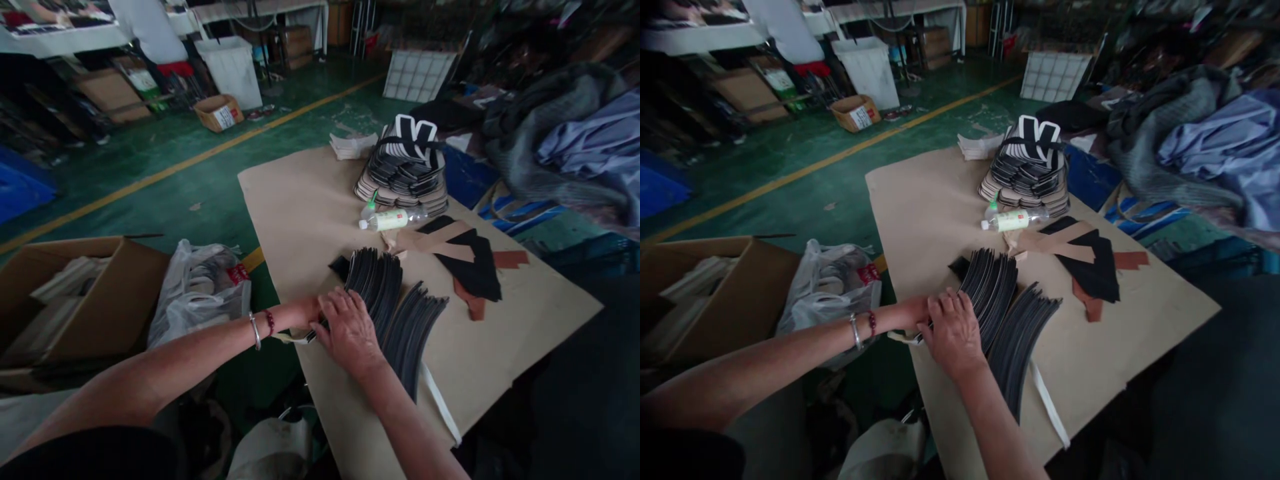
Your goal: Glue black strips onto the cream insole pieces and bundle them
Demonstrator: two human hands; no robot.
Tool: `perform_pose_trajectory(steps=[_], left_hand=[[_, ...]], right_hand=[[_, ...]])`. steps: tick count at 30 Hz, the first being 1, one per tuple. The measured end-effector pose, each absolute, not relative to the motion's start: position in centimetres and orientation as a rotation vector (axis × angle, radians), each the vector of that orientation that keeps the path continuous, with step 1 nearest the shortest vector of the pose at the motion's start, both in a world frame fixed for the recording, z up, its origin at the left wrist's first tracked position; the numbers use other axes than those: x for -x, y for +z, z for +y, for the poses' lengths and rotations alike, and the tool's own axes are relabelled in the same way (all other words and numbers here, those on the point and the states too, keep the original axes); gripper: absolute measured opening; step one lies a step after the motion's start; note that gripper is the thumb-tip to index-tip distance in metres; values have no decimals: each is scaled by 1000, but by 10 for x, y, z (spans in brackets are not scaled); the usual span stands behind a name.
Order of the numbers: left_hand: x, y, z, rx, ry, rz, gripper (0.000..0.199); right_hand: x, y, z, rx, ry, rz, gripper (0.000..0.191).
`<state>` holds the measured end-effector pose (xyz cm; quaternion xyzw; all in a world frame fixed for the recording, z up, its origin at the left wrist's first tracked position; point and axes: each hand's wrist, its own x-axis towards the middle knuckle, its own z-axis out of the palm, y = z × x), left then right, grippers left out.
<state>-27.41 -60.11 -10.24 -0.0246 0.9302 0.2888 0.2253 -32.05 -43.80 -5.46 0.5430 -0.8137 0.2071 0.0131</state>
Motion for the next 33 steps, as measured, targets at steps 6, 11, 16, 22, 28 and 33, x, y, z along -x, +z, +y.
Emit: perform_pose_trajectory(steps=[6,11,16,22,28,33], left_hand=[[217,-95,-598,166,879,2621,17],[175,-105,-574,257,848,2721,40],[184,-120,-590,405,771,2743,36],[253,-115,-637,778,777,2706,18],[338,-110,-620,984,933,2802,21],[370,-116,-607,1129,1009,2791,23]], right_hand=[[320,-82,-440,-1774,594,-2613,27],[323,-80,-434,-1743,625,-2612,26],[322,-82,-436,-1700,669,-2598,23],[322,-84,-435,-1687,688,-2604,24],[321,-82,-437,-1646,645,-2651,30],[325,-79,-438,-1648,598,-2697,40]])
